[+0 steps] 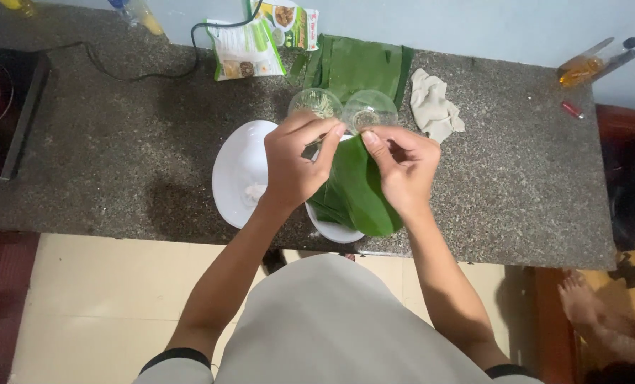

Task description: Tearing banana leaves into smaller pieces, folding them, and wiping them clean.

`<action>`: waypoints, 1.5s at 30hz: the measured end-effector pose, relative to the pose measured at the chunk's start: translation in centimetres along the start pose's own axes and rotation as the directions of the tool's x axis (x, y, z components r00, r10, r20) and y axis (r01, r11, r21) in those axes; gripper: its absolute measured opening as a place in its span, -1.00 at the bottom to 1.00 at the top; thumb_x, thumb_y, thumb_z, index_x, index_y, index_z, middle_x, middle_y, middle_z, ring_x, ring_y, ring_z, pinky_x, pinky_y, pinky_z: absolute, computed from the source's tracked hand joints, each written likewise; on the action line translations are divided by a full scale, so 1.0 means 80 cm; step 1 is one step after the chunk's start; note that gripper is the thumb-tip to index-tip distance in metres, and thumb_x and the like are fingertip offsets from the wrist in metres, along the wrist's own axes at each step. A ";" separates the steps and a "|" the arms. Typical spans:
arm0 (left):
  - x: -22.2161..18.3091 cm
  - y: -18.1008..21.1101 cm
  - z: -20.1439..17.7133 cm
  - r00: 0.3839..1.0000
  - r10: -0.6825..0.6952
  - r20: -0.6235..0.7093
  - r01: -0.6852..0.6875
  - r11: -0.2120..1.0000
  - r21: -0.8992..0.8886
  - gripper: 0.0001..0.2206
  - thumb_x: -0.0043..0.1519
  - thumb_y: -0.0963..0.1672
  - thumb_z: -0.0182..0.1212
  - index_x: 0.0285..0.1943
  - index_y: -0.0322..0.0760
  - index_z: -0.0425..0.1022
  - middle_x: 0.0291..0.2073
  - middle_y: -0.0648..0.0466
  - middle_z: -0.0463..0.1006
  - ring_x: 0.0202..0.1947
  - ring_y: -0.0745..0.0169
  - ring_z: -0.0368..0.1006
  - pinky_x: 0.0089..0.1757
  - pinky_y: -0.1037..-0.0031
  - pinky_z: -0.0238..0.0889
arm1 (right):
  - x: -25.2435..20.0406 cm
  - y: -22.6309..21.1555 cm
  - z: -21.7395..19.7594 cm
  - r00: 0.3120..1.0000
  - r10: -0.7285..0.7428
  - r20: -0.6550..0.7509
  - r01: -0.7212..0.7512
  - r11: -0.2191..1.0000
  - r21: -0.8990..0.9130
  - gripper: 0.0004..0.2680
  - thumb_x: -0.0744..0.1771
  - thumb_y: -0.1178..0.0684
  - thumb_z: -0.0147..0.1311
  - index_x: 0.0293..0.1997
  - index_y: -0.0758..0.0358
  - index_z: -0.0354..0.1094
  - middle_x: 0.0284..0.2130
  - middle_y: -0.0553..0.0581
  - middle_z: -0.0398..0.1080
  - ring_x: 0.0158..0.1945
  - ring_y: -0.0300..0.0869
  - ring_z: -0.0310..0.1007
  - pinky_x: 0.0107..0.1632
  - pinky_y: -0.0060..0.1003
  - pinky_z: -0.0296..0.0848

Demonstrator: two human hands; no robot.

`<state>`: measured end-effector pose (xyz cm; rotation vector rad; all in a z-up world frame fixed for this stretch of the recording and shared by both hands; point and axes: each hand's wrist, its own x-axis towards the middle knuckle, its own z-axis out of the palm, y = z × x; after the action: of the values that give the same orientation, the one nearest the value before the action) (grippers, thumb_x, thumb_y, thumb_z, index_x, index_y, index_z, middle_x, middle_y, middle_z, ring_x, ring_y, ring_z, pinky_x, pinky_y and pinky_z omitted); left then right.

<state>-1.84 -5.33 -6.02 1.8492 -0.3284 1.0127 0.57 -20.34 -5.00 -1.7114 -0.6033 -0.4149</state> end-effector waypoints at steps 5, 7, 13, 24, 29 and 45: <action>-0.004 -0.006 -0.008 0.999 -0.029 -0.023 0.030 0.999 0.033 -0.97 0.11 -0.23 0.23 -0.39 -0.31 0.55 -0.61 0.07 0.41 -0.58 0.20 0.38 -0.45 0.46 0.30 | -0.002 0.001 -0.008 0.996 0.056 -0.064 -0.054 0.998 0.037 -0.94 0.29 0.33 0.04 -0.34 0.41 0.44 -0.64 0.20 0.38 -0.51 -0.27 0.30 -0.43 -0.35 0.36; 0.002 -0.012 -0.010 0.999 -0.024 -0.041 0.026 0.999 0.043 -0.97 0.11 -0.24 0.23 -0.39 -0.31 0.55 -0.62 0.06 0.41 -0.58 0.20 0.37 -0.47 0.45 0.29 | 0.005 -0.002 -0.013 0.994 0.052 -0.095 -0.046 0.997 0.062 -0.93 0.30 0.33 0.00 -0.34 0.44 0.41 -0.64 0.20 0.37 -0.54 -0.24 0.34 -0.42 -0.36 0.39; 0.011 -0.005 -0.017 0.996 -0.063 0.062 0.066 0.997 -0.047 -0.95 0.15 -0.20 0.21 -0.36 -0.29 0.56 -0.64 0.07 0.37 -0.61 0.24 0.35 -0.49 0.49 0.25 | -0.002 0.020 -0.025 0.990 0.122 -0.076 -0.113 0.987 0.113 -0.93 0.33 0.34 -0.07 -0.26 0.48 0.35 -0.62 0.24 0.34 -0.53 -0.16 0.38 -0.39 -0.28 0.45; 0.014 -0.044 -0.039 0.993 -0.105 0.050 0.110 0.990 -0.094 -0.91 0.15 -0.16 0.23 -0.39 -0.28 0.52 -0.64 0.10 0.34 -0.63 0.31 0.24 -0.51 0.51 0.15 | -0.019 0.013 -0.026 0.954 0.257 -0.153 -0.209 0.939 0.274 -0.93 0.35 0.25 -0.08 -0.19 0.48 0.30 -0.64 0.24 0.33 -0.62 -0.15 0.39 -0.43 -0.34 0.43; 0.018 -0.059 -0.084 0.990 -0.138 -0.007 0.138 0.989 0.047 -0.88 0.26 -0.21 0.18 -0.35 -0.32 0.52 -0.67 0.09 0.26 -0.64 0.35 0.09 -0.53 0.55 0.02 | -0.033 0.045 -0.040 0.817 0.509 -0.272 -0.332 0.800 0.500 -0.92 0.35 0.18 -0.07 -0.22 0.38 0.30 -0.61 0.22 0.35 -0.60 -0.10 0.45 -0.51 -0.37 0.48; 0.010 -0.100 -0.192 0.936 -0.178 -0.305 0.249 0.945 0.212 -0.72 0.46 -0.05 0.07 -0.14 -0.41 0.40 -0.41 0.08 0.20 -0.40 0.31 0.01 -0.29 0.45 -0.13 | -0.031 0.117 -0.094 0.545 0.788 -0.287 -0.550 0.594 0.588 -0.92 0.30 0.20 0.03 -0.39 0.35 0.38 -0.50 0.13 0.38 -0.41 -0.16 0.40 -0.22 -0.32 0.49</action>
<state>-4.19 11.76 -7.47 1.8781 0.1791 1.1850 4.55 -29.53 -12.15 -1.1740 0.4076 -0.1269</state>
